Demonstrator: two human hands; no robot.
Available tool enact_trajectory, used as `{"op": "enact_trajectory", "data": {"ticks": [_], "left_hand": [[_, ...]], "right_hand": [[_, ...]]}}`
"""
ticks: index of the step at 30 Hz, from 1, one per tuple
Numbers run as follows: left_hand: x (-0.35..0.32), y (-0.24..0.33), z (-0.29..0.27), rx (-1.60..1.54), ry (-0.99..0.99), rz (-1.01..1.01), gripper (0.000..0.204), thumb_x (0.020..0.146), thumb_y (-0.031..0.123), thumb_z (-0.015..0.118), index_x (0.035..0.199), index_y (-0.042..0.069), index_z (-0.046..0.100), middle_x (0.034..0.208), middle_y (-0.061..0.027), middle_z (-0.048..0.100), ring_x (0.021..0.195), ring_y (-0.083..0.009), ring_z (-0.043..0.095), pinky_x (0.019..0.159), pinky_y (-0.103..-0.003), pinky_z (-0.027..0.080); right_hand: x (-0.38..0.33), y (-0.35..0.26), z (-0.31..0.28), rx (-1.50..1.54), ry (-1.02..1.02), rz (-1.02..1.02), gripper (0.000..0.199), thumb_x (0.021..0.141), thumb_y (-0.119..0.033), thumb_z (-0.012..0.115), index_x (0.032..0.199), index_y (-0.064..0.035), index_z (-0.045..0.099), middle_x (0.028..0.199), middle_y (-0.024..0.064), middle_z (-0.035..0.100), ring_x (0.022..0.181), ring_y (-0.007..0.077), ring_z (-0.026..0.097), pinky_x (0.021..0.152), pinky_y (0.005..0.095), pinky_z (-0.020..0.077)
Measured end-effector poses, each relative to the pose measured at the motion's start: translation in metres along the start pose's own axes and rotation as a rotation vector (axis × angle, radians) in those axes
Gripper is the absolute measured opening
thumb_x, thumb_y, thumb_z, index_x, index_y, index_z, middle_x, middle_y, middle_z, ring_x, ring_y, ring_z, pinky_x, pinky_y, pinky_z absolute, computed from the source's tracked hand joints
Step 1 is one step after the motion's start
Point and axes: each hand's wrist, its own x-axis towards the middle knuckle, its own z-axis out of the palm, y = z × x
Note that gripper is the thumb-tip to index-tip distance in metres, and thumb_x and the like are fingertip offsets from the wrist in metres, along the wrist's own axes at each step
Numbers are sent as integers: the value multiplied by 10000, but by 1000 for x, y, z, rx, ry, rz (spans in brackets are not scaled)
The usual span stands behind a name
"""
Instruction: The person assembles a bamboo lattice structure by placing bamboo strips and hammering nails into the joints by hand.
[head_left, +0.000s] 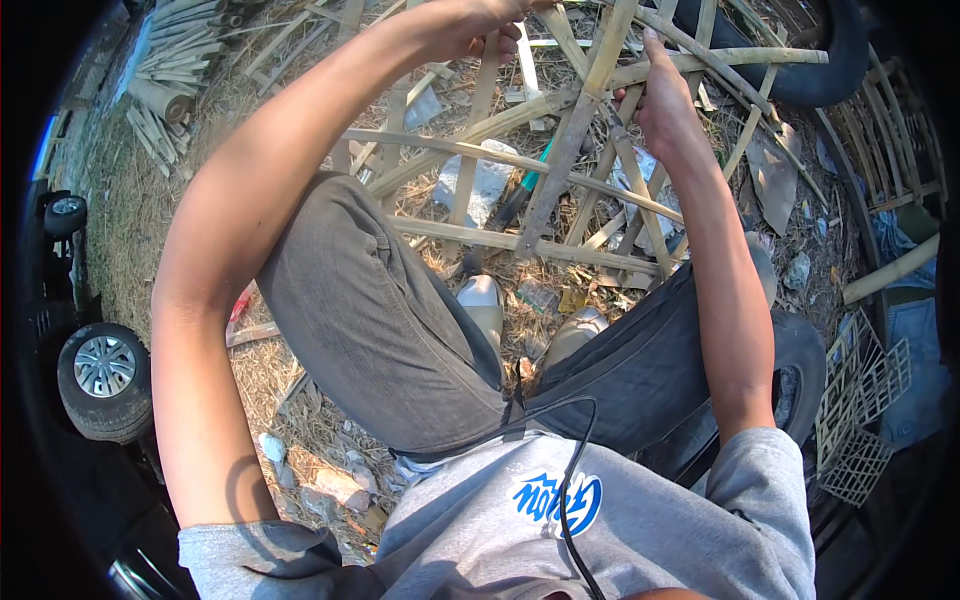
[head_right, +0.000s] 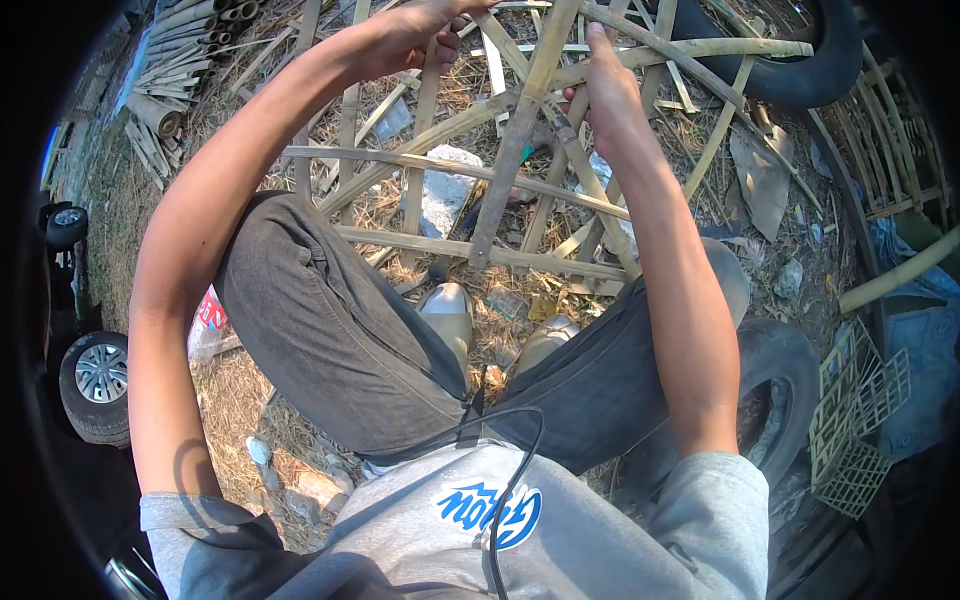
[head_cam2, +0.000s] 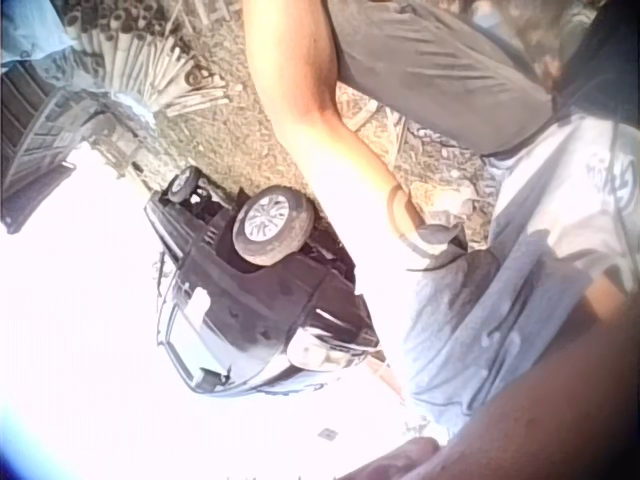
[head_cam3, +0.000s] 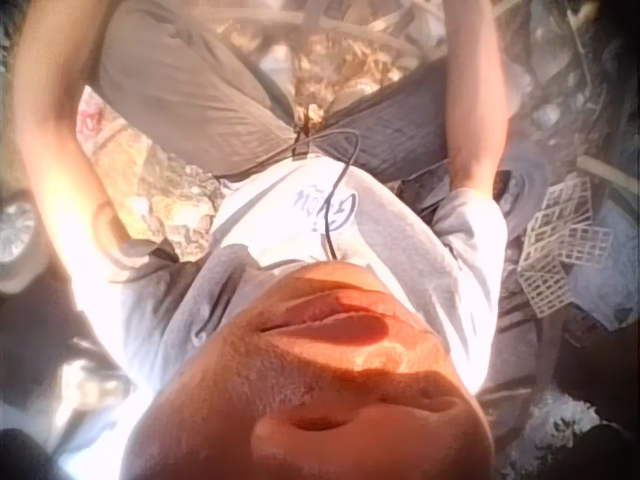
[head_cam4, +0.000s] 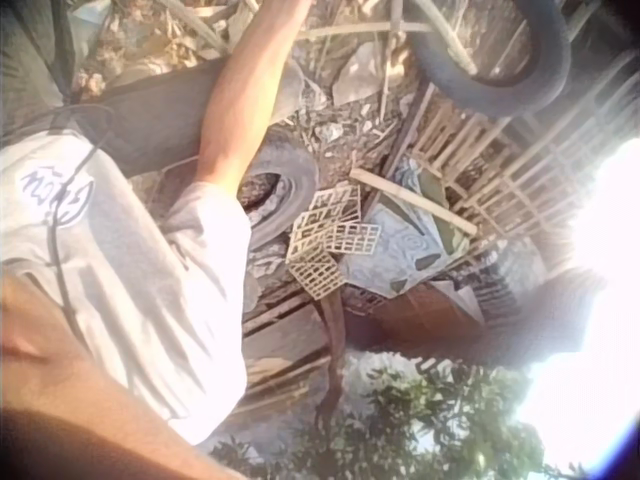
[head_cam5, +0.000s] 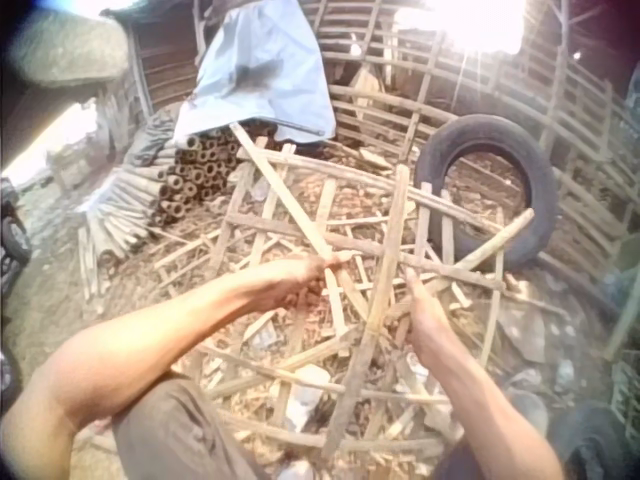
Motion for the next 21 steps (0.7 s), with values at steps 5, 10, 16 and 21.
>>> {"op": "enact_trajectory", "data": {"ticks": [5, 10, 16, 21], "left_hand": [[1, -4, -5, -66, -21, -16, 445, 996, 529, 497, 946, 102, 611, 788, -9, 484, 696, -139, 503, 642, -296, 436], [-6, 2, -1, -57, -8, -22, 431, 990, 525, 514, 966, 107, 617, 795, -13, 499, 708, -137, 524, 627, -294, 445], [6, -9, -5, -76, -6, -46, 415, 993, 499, 521, 1078, 103, 612, 919, -58, 566, 807, -165, 571, 717, -347, 485], [1, -13, 5, -58, 55, 21, 513, 895, 597, 590, 1019, 100, 611, 812, -11, 517, 751, -135, 543, 724, -313, 485]], "right_hand": [[-5, -11, -2, -214, 2, -6, 459, 991, -496, 524, 1051, -43, 572, 768, 15, 546, 625, 108, 468, 604, 286, 433], [1, -8, -2, -76, 40, 51, 430, 996, -456, 539, 1067, -34, 581, 769, 17, 544, 615, 98, 455, 574, 250, 416], [-4, -11, -1, -65, 3, 82, 439, 983, -454, 565, 1111, -34, 581, 788, 21, 550, 631, 108, 477, 598, 270, 429], [-4, -8, -3, -57, 38, -7, 539, 945, -518, 561, 1019, 15, 598, 796, 83, 566, 689, 161, 521, 648, 339, 467]]}}
